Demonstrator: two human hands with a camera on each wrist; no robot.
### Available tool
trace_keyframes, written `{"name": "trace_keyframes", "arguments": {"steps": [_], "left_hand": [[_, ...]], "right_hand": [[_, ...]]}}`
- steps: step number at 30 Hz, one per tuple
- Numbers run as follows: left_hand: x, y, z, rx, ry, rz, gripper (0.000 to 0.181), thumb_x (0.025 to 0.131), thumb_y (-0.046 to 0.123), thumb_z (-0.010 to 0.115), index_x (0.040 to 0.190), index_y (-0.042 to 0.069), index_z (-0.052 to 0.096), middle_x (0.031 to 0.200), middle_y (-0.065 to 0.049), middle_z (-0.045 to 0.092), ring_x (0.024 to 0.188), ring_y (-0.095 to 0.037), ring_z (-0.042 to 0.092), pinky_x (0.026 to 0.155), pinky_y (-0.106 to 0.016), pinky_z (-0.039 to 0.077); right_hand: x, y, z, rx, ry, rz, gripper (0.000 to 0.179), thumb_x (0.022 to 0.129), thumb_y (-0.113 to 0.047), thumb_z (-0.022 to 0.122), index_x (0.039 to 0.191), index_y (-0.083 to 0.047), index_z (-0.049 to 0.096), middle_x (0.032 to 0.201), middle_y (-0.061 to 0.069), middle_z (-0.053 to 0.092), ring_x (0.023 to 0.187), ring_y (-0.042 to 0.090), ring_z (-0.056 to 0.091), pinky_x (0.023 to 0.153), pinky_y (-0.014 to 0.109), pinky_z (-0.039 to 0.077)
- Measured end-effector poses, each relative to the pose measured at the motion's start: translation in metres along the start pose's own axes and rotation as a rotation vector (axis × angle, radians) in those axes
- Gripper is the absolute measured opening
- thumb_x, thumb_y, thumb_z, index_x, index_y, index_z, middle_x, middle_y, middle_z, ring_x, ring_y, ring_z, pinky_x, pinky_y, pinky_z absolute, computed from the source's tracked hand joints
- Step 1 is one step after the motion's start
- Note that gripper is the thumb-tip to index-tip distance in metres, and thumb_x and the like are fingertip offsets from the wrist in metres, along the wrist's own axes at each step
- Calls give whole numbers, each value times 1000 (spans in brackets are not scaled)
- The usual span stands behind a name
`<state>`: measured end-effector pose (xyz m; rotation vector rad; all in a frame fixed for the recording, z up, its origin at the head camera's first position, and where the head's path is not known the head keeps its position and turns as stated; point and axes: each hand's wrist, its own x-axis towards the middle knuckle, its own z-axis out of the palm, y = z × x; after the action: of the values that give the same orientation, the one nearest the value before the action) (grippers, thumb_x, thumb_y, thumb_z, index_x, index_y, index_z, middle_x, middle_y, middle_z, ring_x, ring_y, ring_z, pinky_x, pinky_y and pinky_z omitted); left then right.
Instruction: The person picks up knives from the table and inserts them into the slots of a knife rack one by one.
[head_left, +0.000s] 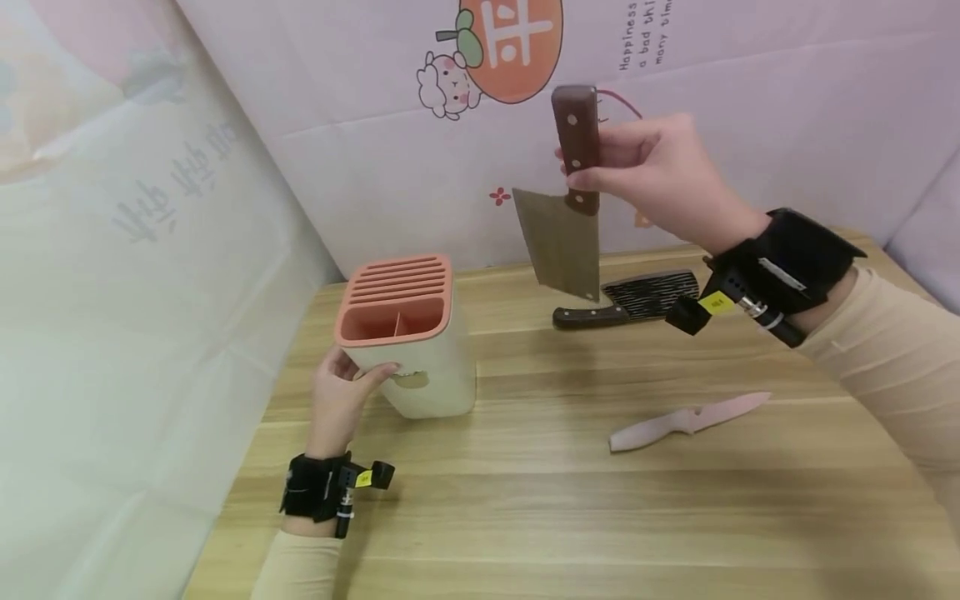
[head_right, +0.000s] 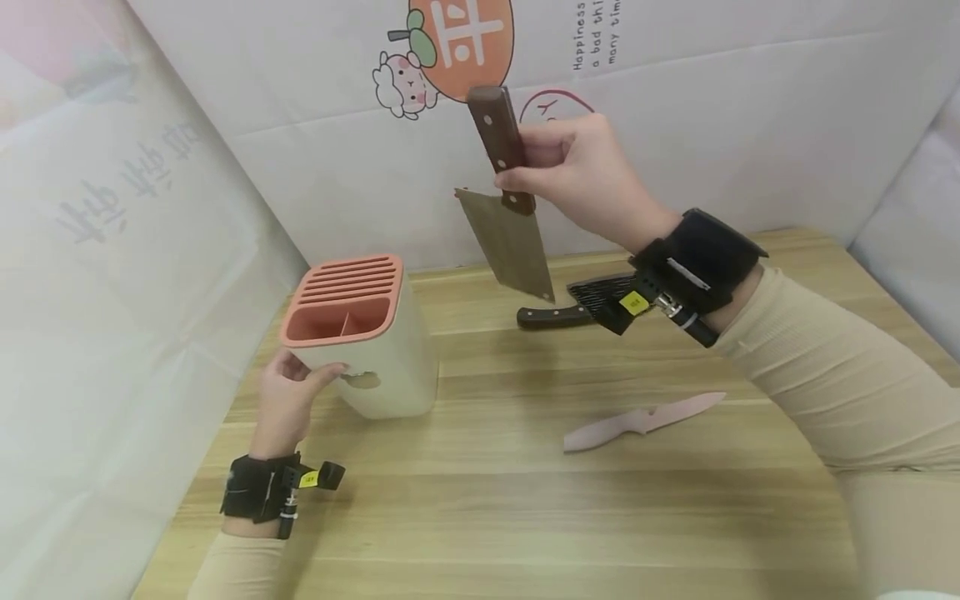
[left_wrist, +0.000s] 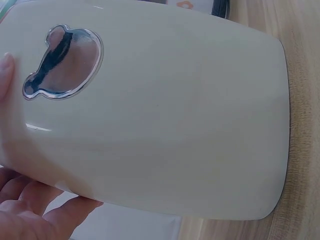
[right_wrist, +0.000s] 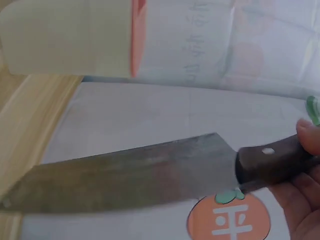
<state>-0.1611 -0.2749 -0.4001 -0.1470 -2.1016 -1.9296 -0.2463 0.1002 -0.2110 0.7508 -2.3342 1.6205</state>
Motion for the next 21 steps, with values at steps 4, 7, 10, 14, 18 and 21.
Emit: {"name": "trace_keyframes", "arguments": {"steps": [4,7,10,14,18,21], "left_hand": [[1,0,3,-3,-8,2,62,81,6,79,136,14,51,131,-10,53,118,-26,51,94,-28,50],[2,-1,4,-3,-8,-9,63,80,7,80,136,15,52,131,-9,54,117,-26,52,93,-28,51],[2,-1,4,-5,-3,-18,63,79,6,80,135,14,52,130,-10,54,116,-26,52,92,-28,52],[2,-1,1,11,-1,-17,61,79,8,81,134,13,53,129,-11,55,114,-26,54,90,-27,53],[0,-1,-1,50,-4,-15,58,80,10,81,132,11,55,127,-10,56,113,-25,54,89,-26,53],[-2,-1,-2,69,0,-9,55,80,11,80,130,10,56,124,-10,58,112,-25,55,89,-26,53]], "right_hand": [[11,-16,6,178,121,-161,32,86,2,71,117,-5,67,104,6,72,94,17,67,91,26,52],[19,-30,11,359,197,-261,31,87,8,67,116,0,66,104,11,71,97,22,65,93,30,51],[25,-46,19,503,263,-341,25,88,10,63,111,3,66,102,17,68,96,29,62,94,34,51],[32,-61,35,594,318,-478,16,90,11,58,102,4,66,98,22,63,94,35,56,93,38,52],[40,-65,52,657,327,-547,16,92,13,53,100,4,64,94,22,62,94,36,54,92,40,52],[46,-64,67,718,295,-512,21,94,14,50,110,7,60,100,21,63,98,34,57,95,40,51]]}}
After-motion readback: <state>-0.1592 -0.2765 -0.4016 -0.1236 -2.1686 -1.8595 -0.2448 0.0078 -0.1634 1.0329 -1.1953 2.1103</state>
